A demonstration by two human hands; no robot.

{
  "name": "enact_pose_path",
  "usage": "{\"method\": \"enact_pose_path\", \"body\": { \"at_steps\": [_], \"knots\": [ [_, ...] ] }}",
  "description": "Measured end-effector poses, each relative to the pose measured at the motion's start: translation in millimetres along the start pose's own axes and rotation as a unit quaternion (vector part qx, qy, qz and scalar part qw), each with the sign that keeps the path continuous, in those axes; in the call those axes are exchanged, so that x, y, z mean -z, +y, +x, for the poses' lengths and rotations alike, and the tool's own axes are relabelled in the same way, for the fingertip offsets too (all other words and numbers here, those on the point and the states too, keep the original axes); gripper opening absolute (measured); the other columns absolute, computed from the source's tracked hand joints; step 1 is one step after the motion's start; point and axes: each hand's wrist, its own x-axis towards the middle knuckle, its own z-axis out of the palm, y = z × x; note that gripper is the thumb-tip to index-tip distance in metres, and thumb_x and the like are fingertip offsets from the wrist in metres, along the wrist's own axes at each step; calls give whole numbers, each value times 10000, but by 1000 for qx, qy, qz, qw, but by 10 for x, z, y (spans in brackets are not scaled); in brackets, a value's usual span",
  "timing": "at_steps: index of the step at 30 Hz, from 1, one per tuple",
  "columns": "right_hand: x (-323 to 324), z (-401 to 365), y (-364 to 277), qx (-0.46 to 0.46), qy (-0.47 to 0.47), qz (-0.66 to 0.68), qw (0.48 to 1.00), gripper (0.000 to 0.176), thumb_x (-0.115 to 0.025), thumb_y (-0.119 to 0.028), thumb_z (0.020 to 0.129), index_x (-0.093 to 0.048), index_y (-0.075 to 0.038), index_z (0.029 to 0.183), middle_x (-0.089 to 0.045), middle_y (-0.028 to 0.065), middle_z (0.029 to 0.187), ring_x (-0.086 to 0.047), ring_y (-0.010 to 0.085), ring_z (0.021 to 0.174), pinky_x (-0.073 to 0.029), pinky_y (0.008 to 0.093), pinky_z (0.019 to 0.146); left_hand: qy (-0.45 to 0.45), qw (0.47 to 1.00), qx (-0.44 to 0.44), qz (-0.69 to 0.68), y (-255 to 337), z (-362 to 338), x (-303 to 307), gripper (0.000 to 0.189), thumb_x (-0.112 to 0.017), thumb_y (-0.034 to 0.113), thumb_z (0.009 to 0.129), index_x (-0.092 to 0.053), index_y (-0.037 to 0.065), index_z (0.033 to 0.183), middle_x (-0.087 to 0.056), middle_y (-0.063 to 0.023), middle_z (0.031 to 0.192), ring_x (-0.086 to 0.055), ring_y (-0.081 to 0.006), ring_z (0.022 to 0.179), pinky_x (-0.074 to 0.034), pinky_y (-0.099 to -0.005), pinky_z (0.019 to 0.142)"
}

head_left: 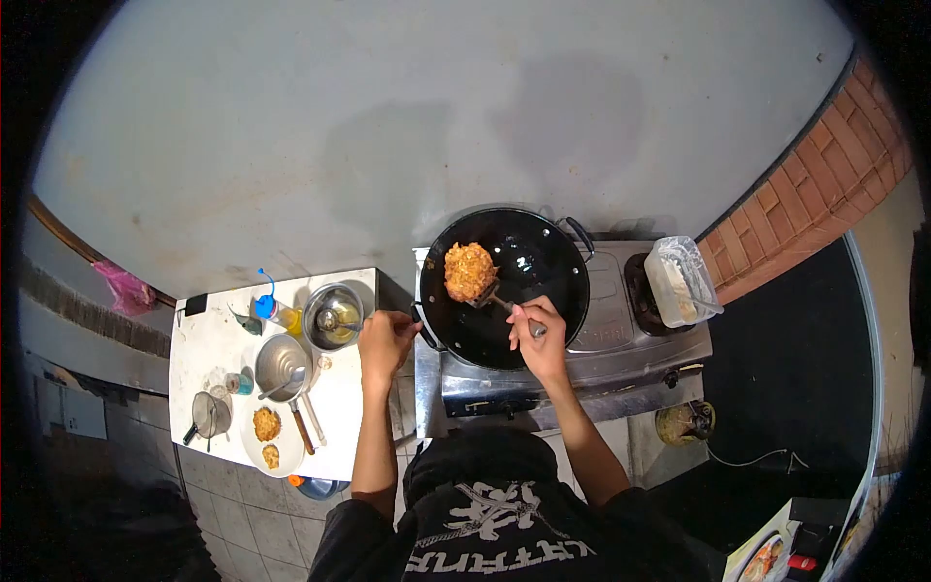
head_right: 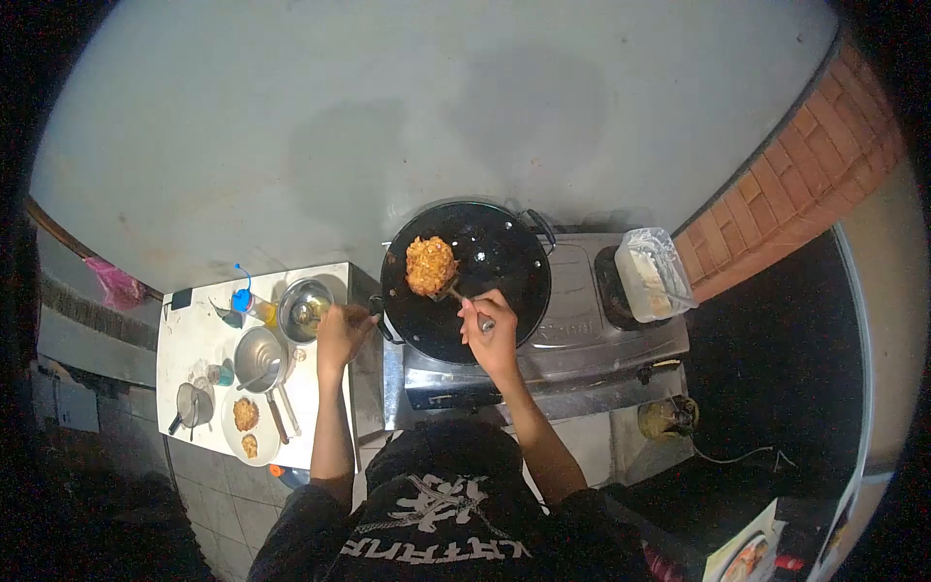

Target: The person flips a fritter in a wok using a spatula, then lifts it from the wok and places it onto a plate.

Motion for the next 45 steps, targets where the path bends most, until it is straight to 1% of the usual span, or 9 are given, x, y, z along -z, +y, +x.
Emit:
{"method": "enact_pose_path", "body": {
  "at_steps": [5,10,23,27,29,30,34,39,45],
  "knots": [
    [57,-168,-47,18,-19,-44,999,191,-598,-53,910,-618,53,753,-523,54,798,-550,88,493,-412,225,414,7,1000,10,-14,6,-30,-25,244,-790,225,719,-716,22,833,-694,-136,750,-684,-270,699,-514,-355,650],
    [150,-317,-111,52,-47,-133,989,69,-657,10,830,-629,59,789,-583,117,801,-599,197,636,-448,291,534,9,997,29,-70,8,-61,-51,248,-780,188,733,-701,-9,860,-695,-147,752,-688,-270,689,-514,-342,640],
    [229,-385,-172,180,-90,-163,966,76,-685,67,777,-613,78,800,-584,126,822,-602,201,649,-459,290,556,47,994,95,-41,178,-172,-79,218,-770,171,746,-701,1,865,-702,-136,779,-695,-250,736,-520,-337,678],
    [260,-362,-138,154,-90,-130,975,47,-672,62,793,-631,75,814,-586,120,830,-612,188,654,-470,281,562,72,990,115,-43,252,-198,-93,211,-760,172,757,-703,4,870,-702,-136,781,-693,-248,739,-518,-338,681],
    [281,-344,-179,41,-83,-83,992,14,-649,57,819,-647,70,824,-585,107,832,-617,163,650,-475,262,550,73,989,125,-37,275,-209,-101,204,-754,166,763,-703,2,874,-701,-134,776,-692,-246,730,-516,-335,675],
    [297,-324,-133,41,-78,-81,993,50,-626,42,844,-652,70,812,-574,101,829,-617,142,647,-466,243,514,83,989,119,-32,296,-219,-100,207,-747,165,770,-702,1,888,-699,-136,766,-691,-247,725,-514,-332,667],
    [412,-230,-109,-7,-65,-8,998,151,-576,20,889,-629,82,762,-541,78,820,-555,106,490,-407,234,421,109,987,110,-48,304,-267,-149,211,-741,170,778,-701,6,904,-696,-145,763,-691,-250,721,-514,-334,656],
    [605,-71,-229,1,-69,12,998,192,-565,-8,912,-610,74,743,-521,68,813,-529,94,477,-393,241,401,115,976,155,-96,293,-333,-240,394,-616,369,898,-675,-18,934,-673,-171,744,-670,-298,708,-496,-360,655],
    [783,194,-614,45,-120,-53,990,217,-551,-34,920,-600,58,729,-539,78,737,-497,83,466,-377,233,421,186,959,133,-164,254,-607,-248,424,-563,366,936,-650,-45,995,-673,-197,819,-662,-280,739,-504,-356,678]
  ]
}}
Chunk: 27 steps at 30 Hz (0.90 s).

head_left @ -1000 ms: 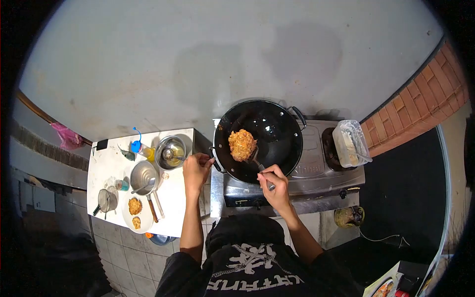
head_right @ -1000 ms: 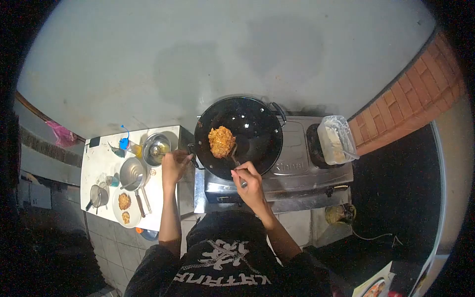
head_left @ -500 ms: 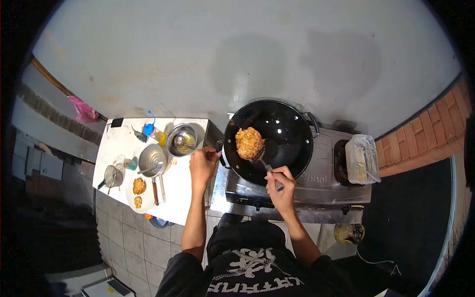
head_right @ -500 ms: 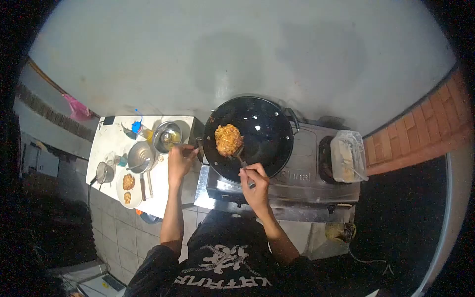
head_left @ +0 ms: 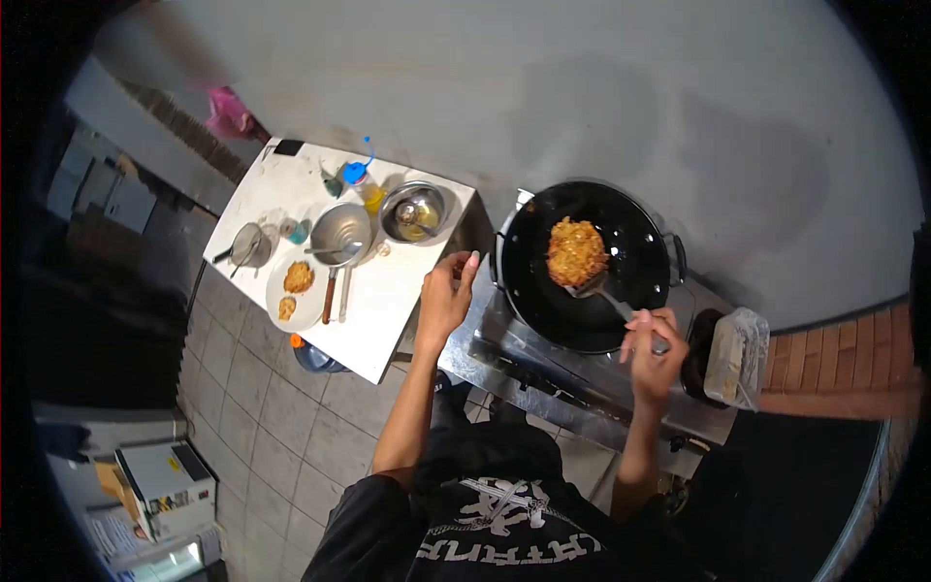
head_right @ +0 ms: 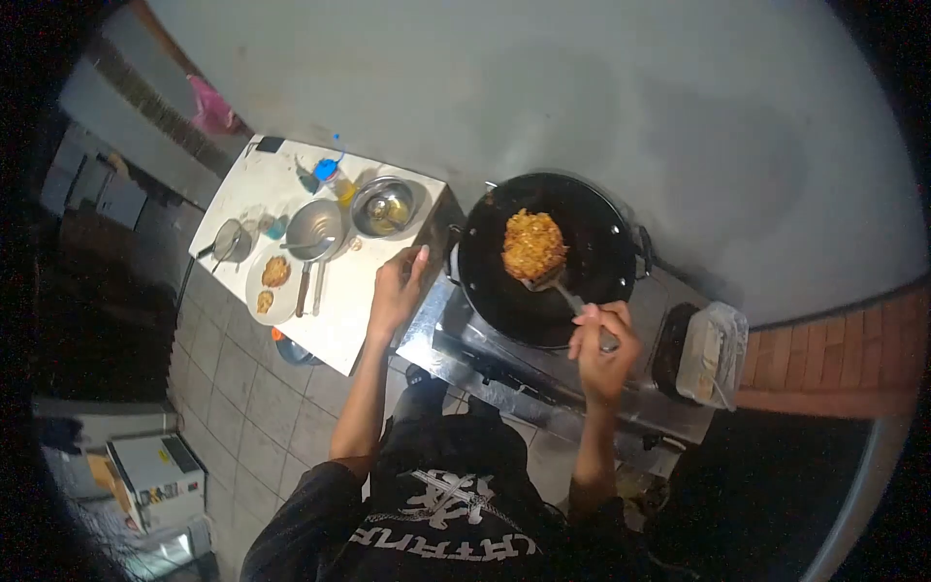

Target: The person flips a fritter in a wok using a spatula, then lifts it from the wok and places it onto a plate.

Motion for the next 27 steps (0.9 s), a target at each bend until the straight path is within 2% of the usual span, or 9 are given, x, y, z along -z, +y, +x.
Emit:
{"method": "enact_pose_path", "body": {
  "at_steps": [2,4,5,9,11,13,14,20,27],
  "knots": [
    [88,129,45,74,-18,-25,997,246,-564,-63,923,-599,50,708,-554,79,730,-492,82,463,-374,237,429,9,1000,9,-13,-67,-78,117,424,-561,360,938,-649,-50,1006,-672,-204,824,-662,-287,746,-504,-357,682],
    [-41,189,-381,-29,12,26,999,272,-575,-97,929,-594,46,699,-563,90,740,-484,82,454,-363,237,415,27,1000,11,-10,-168,-174,262,422,-557,353,941,-650,-52,1012,-673,-202,824,-663,-281,750,-503,-361,691],
    [-32,249,-342,33,-9,-17,999,287,-570,-108,938,-586,52,700,-560,102,772,-475,85,432,-348,234,382,18,999,36,-24,-184,-220,369,423,-554,351,943,-648,-54,1018,-674,-199,825,-663,-272,755,-502,-360,693],
    [-529,286,-822,91,-30,43,994,275,-536,-65,941,-576,63,701,-534,90,755,-472,85,425,-344,225,387,54,995,80,-32,-551,-394,778,426,-548,354,946,-659,-57,975,-676,-183,791,-666,-247,734,-497,-353,683],
    [-836,243,-978,97,-54,40,993,269,-530,-53,938,-576,65,700,-535,92,753,-472,85,424,-346,227,388,84,990,108,-29,-758,-501,1030,444,-541,366,949,-669,-58,924,-675,-170,748,-666,-235,696,-497,-342,668],
    [-1218,173,-1102,67,-82,50,993,258,-521,-34,930,-584,73,704,-548,101,759,-481,89,416,-350,235,380,87,988,125,-17,-945,-621,1365,500,-500,416,961,-673,-53,973,-685,-165,796,-661,-201,704,-519,-310,650],
    [-1425,130,-1094,43,-97,40,994,254,-533,-37,926,-590,80,708,-555,109,771,-501,97,429,-353,230,382,102,985,136,-17,-1047,-683,1509,499,-502,415,960,-676,-52,966,-686,-163,790,-660,-198,695,-519,-309,651],
    [-2877,-274,-682,-18,-231,217,948,240,-545,-61,942,-602,89,764,-549,121,865,-536,113,480,-425,232,395,172,967,185,-12,-1578,-1024,2318,488,-496,402,966,-682,-49,954,-684,-136,764,-639,-167,679,-507,-298,657],
    [-4335,-933,-54,-17,-300,207,931,246,-529,-59,949,-590,85,758,-489,79,807,-549,114,500,-461,246,403,204,951,229,-34,-2063,-1350,2834,485,-514,396,961,-683,-56,906,-667,-119,735,-596,-150,652,-477,-289,615]
  ]
}}
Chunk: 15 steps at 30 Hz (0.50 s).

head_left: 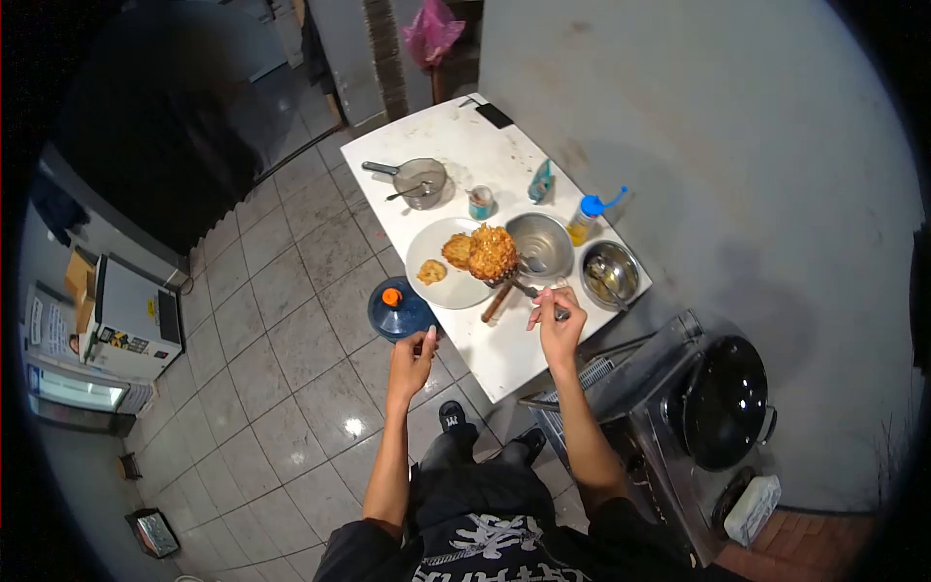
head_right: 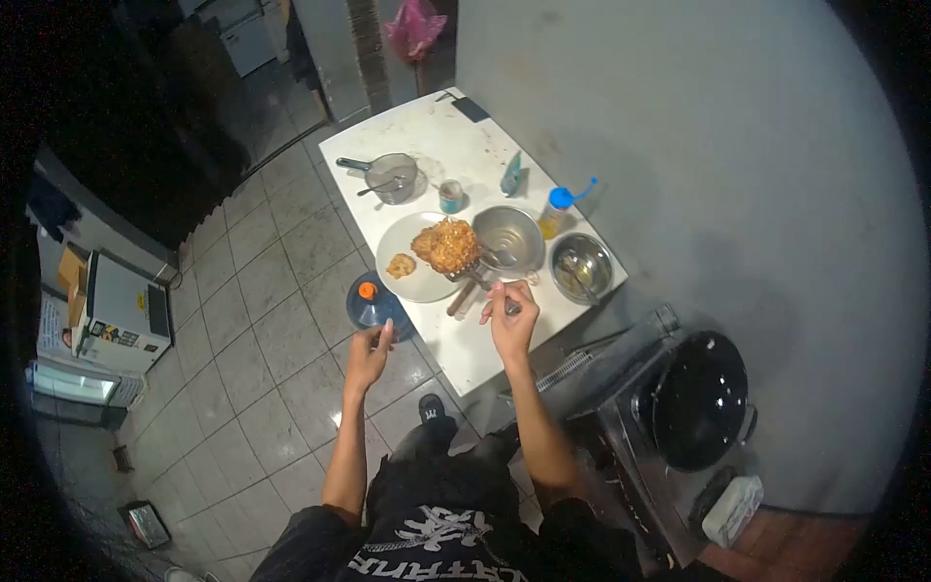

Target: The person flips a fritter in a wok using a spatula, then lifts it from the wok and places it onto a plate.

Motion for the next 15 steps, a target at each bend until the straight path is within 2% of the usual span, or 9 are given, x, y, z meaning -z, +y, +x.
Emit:
{"method": "enact_pose_path", "body": {
  "at_steps": [2,7,10,11,15],
  "knots": [
    [-183,36,363,-2,-19,-22,1000,235,-526,-62,951,-591,90,784,-505,83,839,-555,119,510,-457,241,425,-10,1000,11,-3,-116,19,116,476,-517,386,961,-678,-60,921,-670,-123,753,-609,-154,671,-483,-290,621],
    [-499,180,792,15,-46,-87,995,202,-536,-47,942,-586,99,814,-493,75,837,-558,111,514,-466,236,422,-3,999,44,-14,-367,32,334,457,-519,374,962,-669,-58,962,-672,-131,775,-622,-167,691,-491,-299,643],
    [-550,281,1025,50,-36,-162,985,135,-598,-18,884,-613,88,802,-526,101,801,-550,164,545,-439,310,488,-2,998,68,-16,-476,27,417,444,-522,364,962,-662,-57,983,-675,-137,790,-628,-175,699,-494,-304,660],
    [-537,302,1096,50,-39,-163,985,135,-598,-18,884,-613,88,802,-526,101,801,-550,164,545,-439,310,488,-2,997,76,-19,-509,29,448,441,-523,363,961,-658,-56,994,-676,-139,800,-630,-178,704,-495,-307,665],
    [-589,334,1084,1,-49,-181,982,100,-599,-16,878,-631,74,847,-535,106,811,-558,180,592,-449,329,537,13,996,78,-33,-618,72,512,417,-548,353,947,-654,-49,986,-679,-134,782,-649,-178,696,-502,-302,634]
  ]
}}
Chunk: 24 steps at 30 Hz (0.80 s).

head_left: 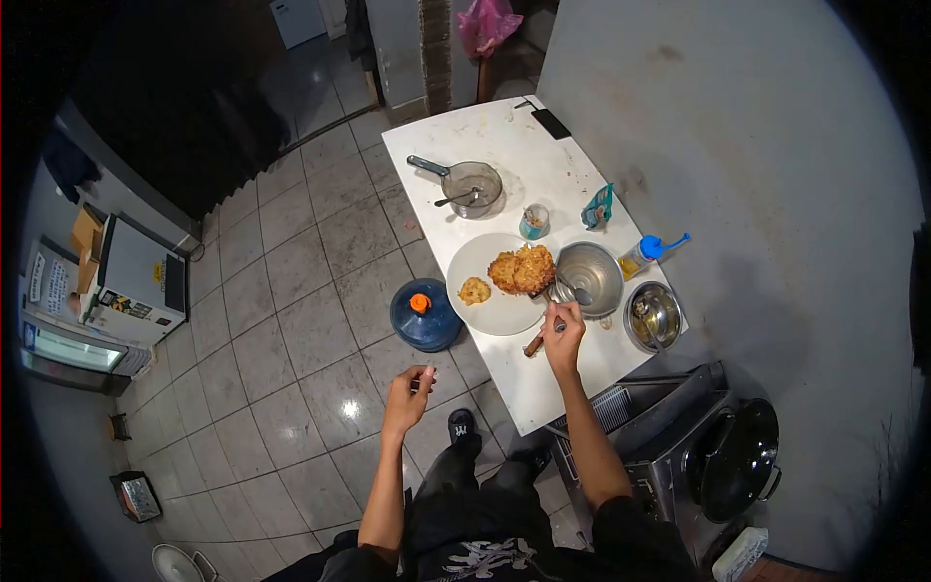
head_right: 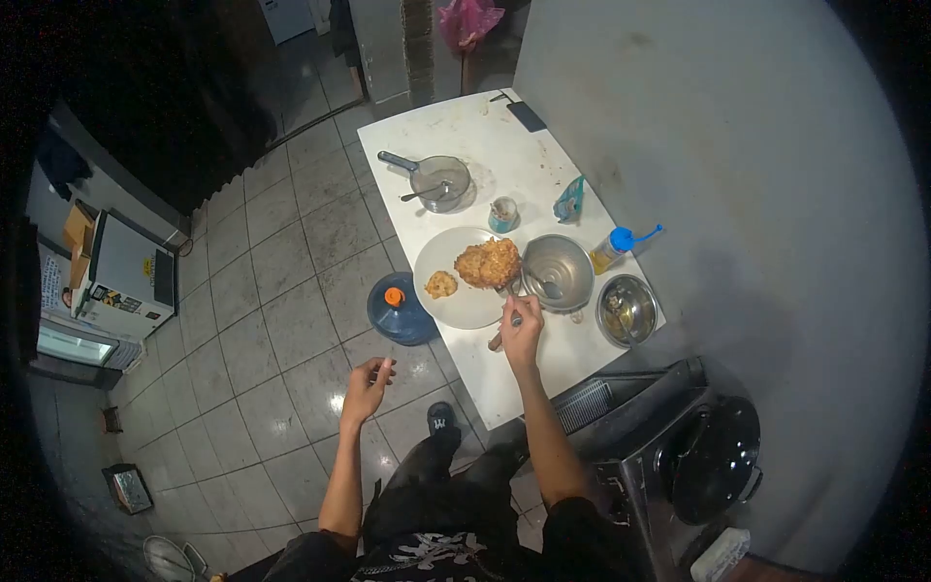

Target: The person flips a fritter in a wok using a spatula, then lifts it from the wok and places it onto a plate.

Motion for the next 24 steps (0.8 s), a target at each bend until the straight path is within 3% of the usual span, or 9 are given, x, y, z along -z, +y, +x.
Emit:
{"method": "enact_pose_path", "body": {
  "at_steps": [5,16,19,21,22,24],
  "knots": [
    [-72,89,138,72,-1,-77,994,101,-593,-17,877,-641,61,922,-525,117,813,-555,211,631,-446,352,575,-12,1000,16,8,-43,66,18,397,-563,344,941,-644,-39,1006,-676,-124,792,-638,-167,702,-499,-298,637],
    [-117,206,37,40,28,-52,997,90,-598,-9,873,-638,72,866,-527,121,802,-541,228,639,-431,355,566,-29,999,11,-3,25,203,8,351,-578,306,937,-630,-24,1045,-662,-87,799,-623,-150,708,-497,-290,652],
    [-76,253,-58,91,10,-105,990,89,-606,-4,866,-612,76,825,-542,133,828,-566,266,650,-444,377,575,-32,999,9,-2,46,218,18,351,-579,309,938,-629,-21,1045,-663,-89,801,-623,-148,709,-496,-289,645],
    [-72,309,-112,218,6,-189,957,135,-614,-6,864,-590,85,766,-536,135,821,-592,253,606,-477,350,523,-32,999,4,-6,48,236,23,357,-582,312,937,-626,-24,1048,-662,-91,799,-624,-149,708,-496,-290,638],
    [-76,296,-107,217,6,-190,957,135,-614,-6,864,-590,85,766,-536,135,821,-592,253,606,-477,350,523,-33,999,4,-6,48,239,22,357,-582,312,937,-626,-24,1048,-662,-91,799,-624,-149,708,-496,-290,638],
    [-101,249,-78,234,-90,-246,936,136,-644,-21,842,-586,56,747,-542,140,820,-596,313,666,-478,378,559,-35,999,4,5,54,232,20,362,-583,316,937,-624,-25,1051,-660,-94,798,-624,-148,709,-496,-288,633]
  ]
}}
